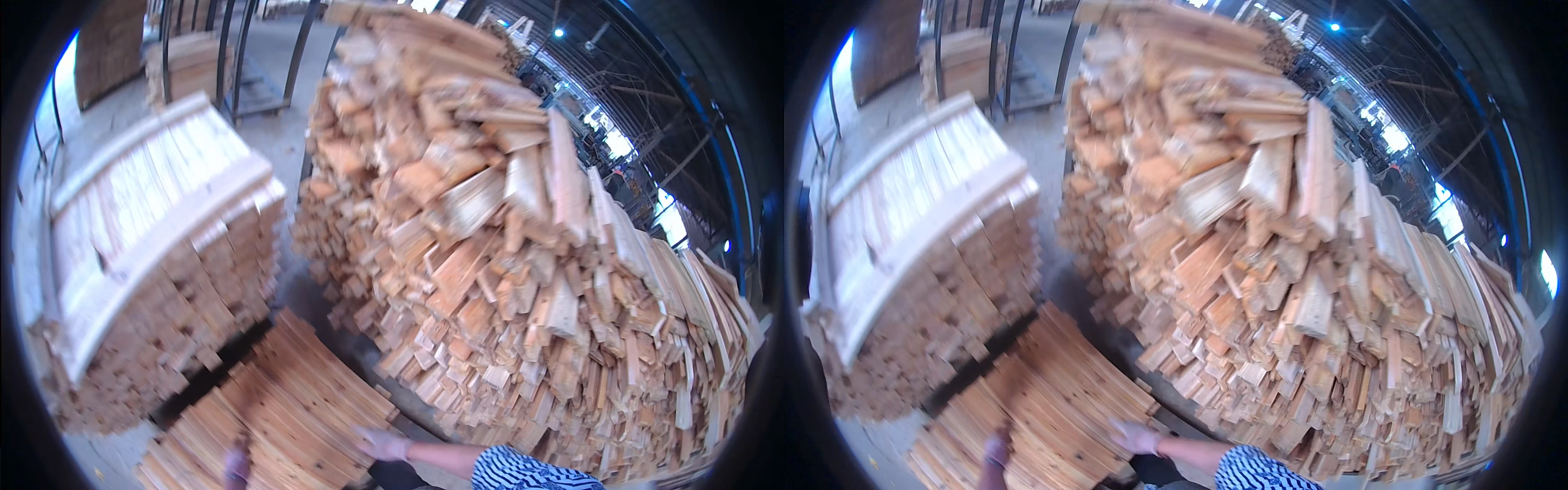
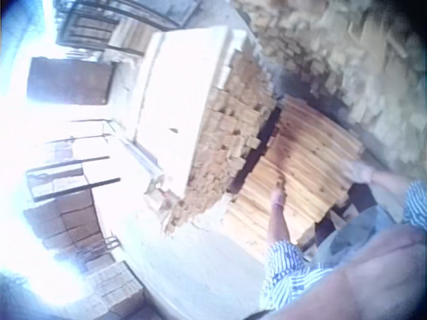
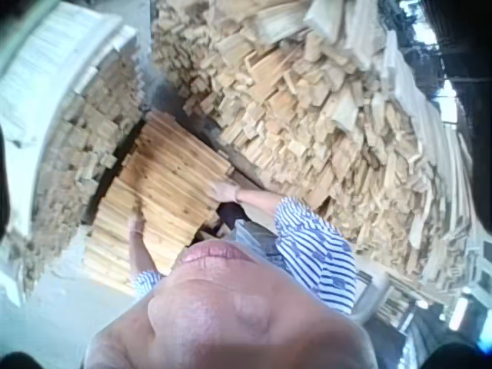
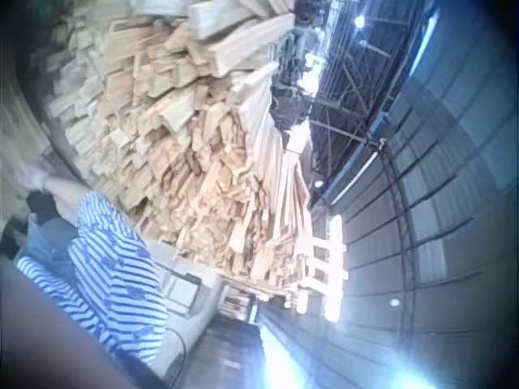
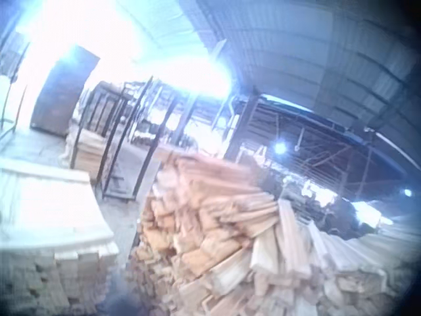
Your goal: The person repeatedly picks up small wooden planks from a large pile and stacks them onto a pallet. The person uses both hands to gather the planks and carefully aligns them in a neat stack on the pallet.
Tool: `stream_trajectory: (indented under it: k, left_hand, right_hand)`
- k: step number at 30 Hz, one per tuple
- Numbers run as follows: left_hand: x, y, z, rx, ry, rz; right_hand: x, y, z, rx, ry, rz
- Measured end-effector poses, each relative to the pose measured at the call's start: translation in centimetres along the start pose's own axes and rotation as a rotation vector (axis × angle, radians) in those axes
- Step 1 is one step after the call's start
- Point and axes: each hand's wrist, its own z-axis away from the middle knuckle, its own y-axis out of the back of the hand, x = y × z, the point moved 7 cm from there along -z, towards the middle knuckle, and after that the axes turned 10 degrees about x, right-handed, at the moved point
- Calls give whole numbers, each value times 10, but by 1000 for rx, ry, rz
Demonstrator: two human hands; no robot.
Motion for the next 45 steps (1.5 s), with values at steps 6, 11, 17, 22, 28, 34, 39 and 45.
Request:
stream_trajectory:
  k: [6,11,17,22,28,34,39,45]
  left_hand:
    - [59,-34,168,-359,66,-361]
    - [185,-20,214,-302,140,-22]
    - [249,-7,246,-253,165,107]
    - [283,-7,243,-222,190,150]
    - [322,-4,235,-171,200,159]
    - [347,-10,236,-176,167,203]
    - [347,3,235,-215,155,472]
    - [514,7,311,-212,-1127,-424]
  right_hand:
    - [-76,49,164,-439,81,319]
    - [-248,290,128,513,390,543]
    - [-383,578,106,992,385,1048]
    - [-370,669,47,841,78,1194]
    - [-381,685,19,712,105,1179]
    - [-372,721,107,916,304,1203]
    - [-317,744,242,1306,341,1042]
    - [-234,640,410,1836,371,109]
